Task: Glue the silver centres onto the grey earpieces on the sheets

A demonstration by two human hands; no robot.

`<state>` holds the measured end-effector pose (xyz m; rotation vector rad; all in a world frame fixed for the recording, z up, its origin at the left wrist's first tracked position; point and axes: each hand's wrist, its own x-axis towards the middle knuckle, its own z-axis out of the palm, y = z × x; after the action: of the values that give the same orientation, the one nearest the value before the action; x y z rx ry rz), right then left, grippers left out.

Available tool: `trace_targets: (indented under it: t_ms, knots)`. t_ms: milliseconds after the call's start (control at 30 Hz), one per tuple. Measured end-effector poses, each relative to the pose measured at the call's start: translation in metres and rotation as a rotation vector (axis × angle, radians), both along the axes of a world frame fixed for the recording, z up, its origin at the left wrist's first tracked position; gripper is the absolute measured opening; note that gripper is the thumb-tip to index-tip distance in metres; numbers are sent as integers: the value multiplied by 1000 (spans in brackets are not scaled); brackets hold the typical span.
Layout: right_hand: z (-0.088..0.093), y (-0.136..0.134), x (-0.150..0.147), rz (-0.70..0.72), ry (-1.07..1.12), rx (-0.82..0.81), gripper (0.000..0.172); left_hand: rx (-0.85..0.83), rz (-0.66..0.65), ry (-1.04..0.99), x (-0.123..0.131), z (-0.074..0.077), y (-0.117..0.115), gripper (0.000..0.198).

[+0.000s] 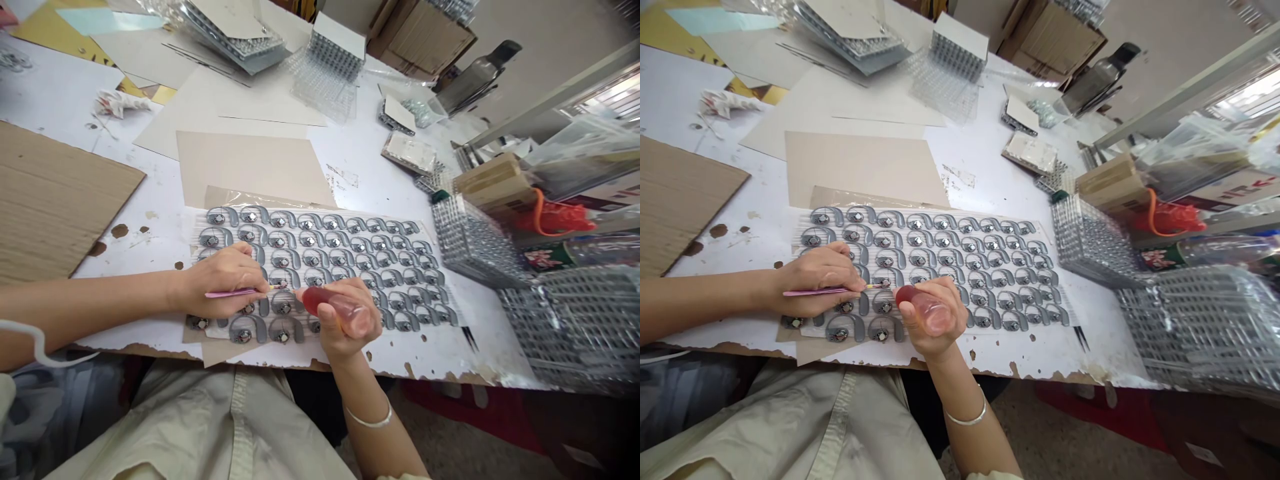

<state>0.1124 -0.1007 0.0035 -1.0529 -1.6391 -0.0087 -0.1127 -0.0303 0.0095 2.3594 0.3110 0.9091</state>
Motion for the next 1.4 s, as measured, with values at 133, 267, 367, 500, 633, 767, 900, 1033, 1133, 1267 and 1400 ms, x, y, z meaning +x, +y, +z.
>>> trace_targets:
  t_ms: [133, 267, 367, 500, 633, 767, 900, 1033, 1133, 1267, 1400]
  knots:
    - [-1, 0, -1, -3, -10, -5, 16, -49, 0, 9, -1, -1, 2, 5]
    - [-2, 0, -1, 2, -9, -27, 17, -57, 13, -33, -1, -1, 3, 6]
    - [-2, 0, -1, 5, 13, -28, 16, -58, 26, -47, 0, -1, 4, 7]
    - [-2, 0, 0, 16, 37, -21, 15, -81, 38, -44, 1, -1, 4, 9]
    - [-3, 0, 0, 32, 43, -18, 16, -117, 51, -10, 0, -2, 6, 9]
    - [-3, 1, -1, 27, 75, -1, 15, -138, 47, 0, 0, -3, 6, 8]
    - [-3, 1, -1, 47, 59, -13, 15, -151, 39, -5, 0, -3, 6, 6]
    - [-3, 1, -2, 55, 52, -28, 15, -167, 55, -33, 1, -4, 7, 4]
    - [-2, 1, -3, 54, 53, -29, 15, -172, 63, -54, 1, -6, 7, 5]
    - [-1, 2, -5, 57, 37, -21, 15, -201, 78, -30, 0, -7, 8, 4]
    - [0, 2, -7, 57, 30, -19, 14, -215, 87, -12, 0, -7, 8, 5]
